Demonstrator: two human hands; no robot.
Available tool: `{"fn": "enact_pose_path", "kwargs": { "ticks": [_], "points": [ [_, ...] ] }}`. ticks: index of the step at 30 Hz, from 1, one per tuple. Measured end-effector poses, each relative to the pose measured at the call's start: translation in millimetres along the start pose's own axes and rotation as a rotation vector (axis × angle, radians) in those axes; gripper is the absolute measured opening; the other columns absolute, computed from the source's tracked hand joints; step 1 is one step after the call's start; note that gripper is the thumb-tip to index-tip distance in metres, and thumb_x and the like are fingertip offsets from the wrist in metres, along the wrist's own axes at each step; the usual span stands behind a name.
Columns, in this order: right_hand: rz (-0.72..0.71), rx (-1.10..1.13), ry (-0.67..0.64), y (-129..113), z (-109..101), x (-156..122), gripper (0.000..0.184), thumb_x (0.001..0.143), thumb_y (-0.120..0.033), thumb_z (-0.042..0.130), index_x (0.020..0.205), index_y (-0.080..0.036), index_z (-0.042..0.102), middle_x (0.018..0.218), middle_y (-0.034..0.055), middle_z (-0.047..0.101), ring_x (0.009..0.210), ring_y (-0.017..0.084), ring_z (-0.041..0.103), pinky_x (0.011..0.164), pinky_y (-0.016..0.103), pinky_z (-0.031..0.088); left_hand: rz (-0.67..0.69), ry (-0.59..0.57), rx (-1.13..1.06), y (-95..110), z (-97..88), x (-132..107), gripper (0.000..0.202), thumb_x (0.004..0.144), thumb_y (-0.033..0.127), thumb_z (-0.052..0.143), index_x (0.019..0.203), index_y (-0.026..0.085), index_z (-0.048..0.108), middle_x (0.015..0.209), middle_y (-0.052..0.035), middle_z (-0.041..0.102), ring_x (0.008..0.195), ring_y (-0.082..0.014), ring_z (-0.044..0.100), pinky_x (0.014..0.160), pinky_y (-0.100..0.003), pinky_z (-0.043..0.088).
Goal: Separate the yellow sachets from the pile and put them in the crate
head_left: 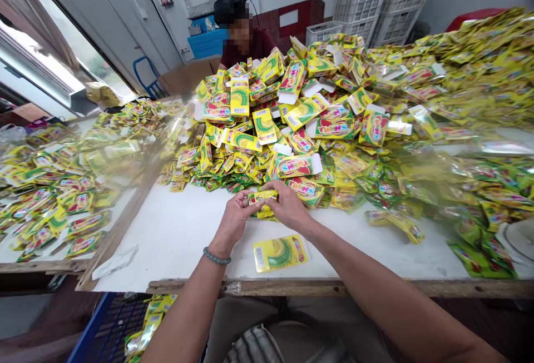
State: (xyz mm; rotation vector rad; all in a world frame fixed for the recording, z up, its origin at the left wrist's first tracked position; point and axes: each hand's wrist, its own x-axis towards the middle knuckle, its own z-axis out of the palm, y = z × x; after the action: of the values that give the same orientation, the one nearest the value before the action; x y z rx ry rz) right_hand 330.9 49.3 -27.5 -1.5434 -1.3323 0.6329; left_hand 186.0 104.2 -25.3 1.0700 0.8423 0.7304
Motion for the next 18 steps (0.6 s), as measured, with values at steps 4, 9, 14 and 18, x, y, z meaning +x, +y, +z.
{"fn": "enact_pose_path", "kwargs": {
  "ticks": [4,9,14,18],
  "points": [
    [0.198,0.273,0.014,2.8,-1.5,1.1,0.04,0.08,-0.034,0.063,0.114,-0.016,0.054,0.098,0.0056,0.064,0.075,0.014,0.06,0.066,0.026,0.051,0.043,0.108,0.014,1.0,0.0,0.9,0.051,0.048,0.027,0.088,0.086,0.017,0.056,0.066,0.0045,0.068,0.06,-0.0124,0.063,0.064,-0.026,0.049],
    [0.2,0.266,-0.16,-5.1,-3.6,-2.6,0.033,0.074,-0.041,0.07,0.095,-0.015,0.067,0.076,0.0012,0.067,0.067,0.016,0.062,0.059,0.025,0.05,0.107,0.147,0.06,1.2,1.4,2.9,0.049,0.05,0.025,0.084,0.088,0.017,0.055,0.061,0.0067,0.062,0.055,-0.0093,0.057,0.061,-0.023,0.045],
    [0.178,0.041,0.037,-1.6,-11.1,3.0,0.024,0.076,-0.037,0.067,0.09,-0.017,0.069,0.069,0.0008,0.067,0.066,0.018,0.061,0.062,0.028,0.048,0.302,0.17,0.306,6.0,3.6,-7.1,0.042,0.066,0.037,0.077,0.092,0.02,0.05,0.073,0.0033,0.06,0.068,-0.0123,0.058,0.069,-0.027,0.046],
    [0.196,-0.149,0.189,3.7,-19.2,7.2,0.03,0.077,-0.033,0.066,0.103,-0.017,0.067,0.072,0.0028,0.067,0.071,0.02,0.06,0.068,0.03,0.046,0.405,-0.294,0.991,8.9,14.6,-31.8,0.052,0.058,0.054,0.08,0.089,0.02,0.056,0.089,-0.0047,0.062,0.084,-0.0215,0.058,0.076,-0.033,0.045]
  ]
}}
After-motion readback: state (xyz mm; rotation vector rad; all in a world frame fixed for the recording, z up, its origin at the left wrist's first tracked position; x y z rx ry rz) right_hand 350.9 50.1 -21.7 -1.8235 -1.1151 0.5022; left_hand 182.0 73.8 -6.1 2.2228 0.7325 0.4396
